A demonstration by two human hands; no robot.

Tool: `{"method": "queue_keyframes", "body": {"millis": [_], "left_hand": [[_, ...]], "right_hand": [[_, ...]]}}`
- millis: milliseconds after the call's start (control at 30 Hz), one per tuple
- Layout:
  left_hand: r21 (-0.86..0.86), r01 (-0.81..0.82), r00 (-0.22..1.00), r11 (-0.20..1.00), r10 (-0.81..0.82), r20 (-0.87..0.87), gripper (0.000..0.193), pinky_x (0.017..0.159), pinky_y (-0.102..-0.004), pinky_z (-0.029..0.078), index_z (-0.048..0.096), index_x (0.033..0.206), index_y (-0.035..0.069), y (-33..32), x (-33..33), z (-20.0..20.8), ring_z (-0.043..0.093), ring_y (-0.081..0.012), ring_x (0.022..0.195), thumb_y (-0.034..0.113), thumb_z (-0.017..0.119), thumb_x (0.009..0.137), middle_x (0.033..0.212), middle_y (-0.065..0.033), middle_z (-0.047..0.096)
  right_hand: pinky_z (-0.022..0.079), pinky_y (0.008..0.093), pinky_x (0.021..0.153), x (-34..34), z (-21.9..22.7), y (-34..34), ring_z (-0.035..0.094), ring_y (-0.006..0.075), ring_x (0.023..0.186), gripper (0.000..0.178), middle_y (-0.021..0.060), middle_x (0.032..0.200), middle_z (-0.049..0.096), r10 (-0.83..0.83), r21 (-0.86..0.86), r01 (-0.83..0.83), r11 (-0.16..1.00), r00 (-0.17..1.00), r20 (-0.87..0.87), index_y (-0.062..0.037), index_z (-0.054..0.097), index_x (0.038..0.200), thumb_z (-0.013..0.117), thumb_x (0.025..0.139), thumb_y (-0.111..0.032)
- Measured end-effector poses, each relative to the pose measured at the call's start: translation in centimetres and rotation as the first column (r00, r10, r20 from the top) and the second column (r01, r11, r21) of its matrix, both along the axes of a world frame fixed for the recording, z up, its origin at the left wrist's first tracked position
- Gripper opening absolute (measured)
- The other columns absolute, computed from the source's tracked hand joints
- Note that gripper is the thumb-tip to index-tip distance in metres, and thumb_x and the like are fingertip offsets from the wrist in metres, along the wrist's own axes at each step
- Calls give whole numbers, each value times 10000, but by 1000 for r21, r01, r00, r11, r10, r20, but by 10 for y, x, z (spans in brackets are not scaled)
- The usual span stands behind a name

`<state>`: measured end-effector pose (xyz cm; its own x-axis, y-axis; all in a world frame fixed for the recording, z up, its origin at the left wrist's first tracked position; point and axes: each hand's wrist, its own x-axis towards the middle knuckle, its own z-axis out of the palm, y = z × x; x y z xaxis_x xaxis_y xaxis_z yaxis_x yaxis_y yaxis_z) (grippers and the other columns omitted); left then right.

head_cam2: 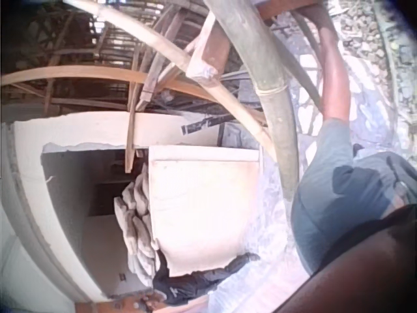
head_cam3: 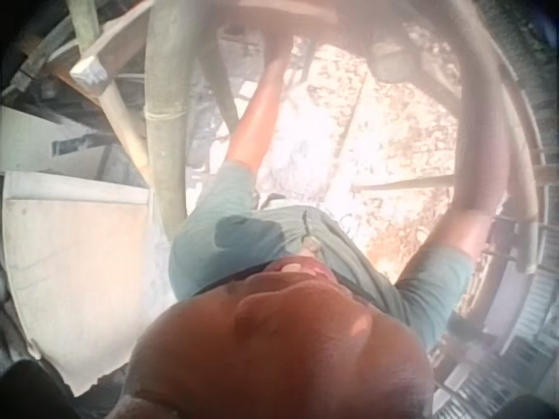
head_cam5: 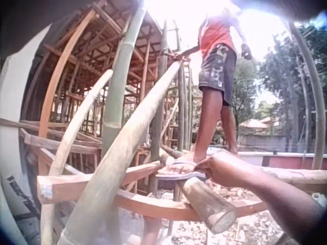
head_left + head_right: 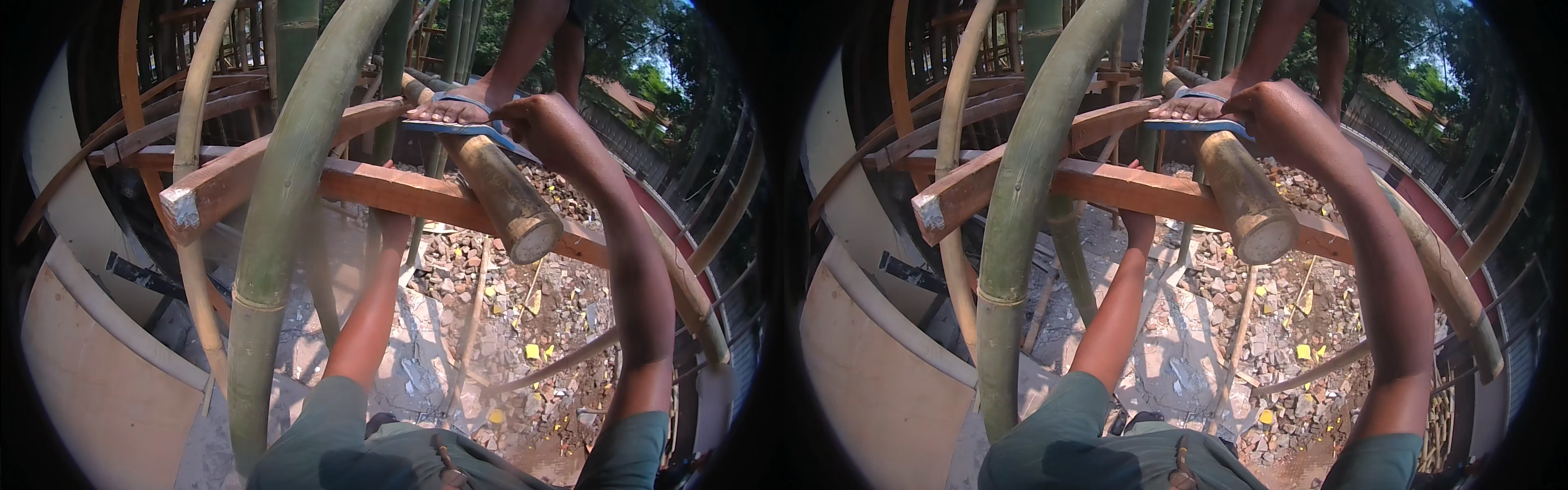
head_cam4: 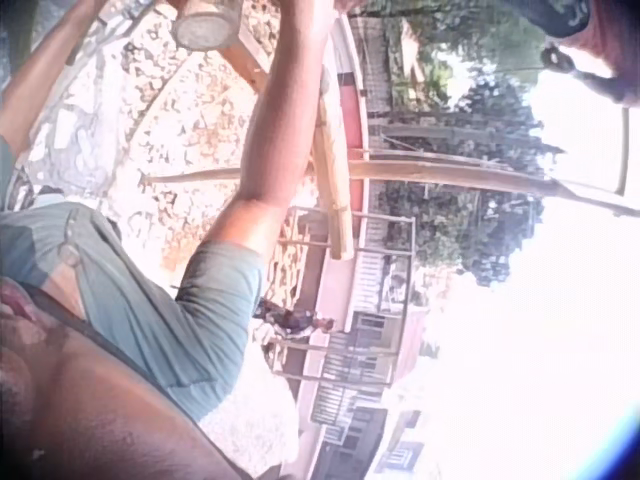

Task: The person positions bamboo poles into a wooden frame and secures them using wire and pliers. They repeatedly adjust the poles and tighten the wire connections to stabilize the structure.

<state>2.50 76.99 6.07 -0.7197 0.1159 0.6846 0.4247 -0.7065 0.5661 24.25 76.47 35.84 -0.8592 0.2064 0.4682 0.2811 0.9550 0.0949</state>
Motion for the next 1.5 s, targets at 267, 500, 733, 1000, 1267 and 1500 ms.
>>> {"method": "queue_keyframes", "body": {"millis": [267,500,733,1000,1267,1500], "left_hand": [[171,728,664,663,-745,62,610,1036,-449,493,598,1178,-13,35,-33,38,635,-293,1129,555,461,1002,1219,-183,637],[-245,770,582,589,-806,-108,474,971,-393,510,597,1216,-5,6,-46,68,649,-245,1080,386,653,953,1125,-130,671],[-165,828,537,536,-843,-43,201,571,-234,421,625,986,64,13,-29,52,522,-50,659,264,641,992,752,32,589],[-95,739,672,667,-719,176,310,870,-304,517,555,1203,93,14,-3,-18,580,-140,1018,311,621,992,1116,-39,595],[-34,627,751,778,-592,294,510,1012,-402,486,410,1414,93,-6,80,-47,510,-226,1254,334,583,999,1377,-107,500],[120,650,526,750,-559,641,313,824,-299,500,493,1257,104,-30,75,-55,556,-169,981,228,599,989,1110,-51,555]], "right_hand": [[564,399,689,-6,13,-10,723,252,761,203,204,822,711,-172,324,52,944,919,354,-72,777,955,640,824,1],[557,410,752,-82,-27,25,718,274,794,178,202,887,706,157,218,-285,934,870,467,-75,774,936,641,828,-30],[513,432,875,1,-21,7,660,334,996,400,173,1096,639,14,75,-23,997,994,113,-121,640,1269,687,874,-163],[465,407,666,112,-137,2,619,371,732,208,191,798,629,-189,-433,-21,901,880,-435,8,614,977,515,1017,-170],[430,292,566,37,-260,-4,529,132,597,267,61,668,568,-335,-608,-340,717,597,-729,22,620,1029,496,1052,-214],[455,303,580,-18,-303,-6,595,162,629,273,105,730,612,-243,-474,-503,722,457,-856,8,600,970,466,1059,-213]]}}
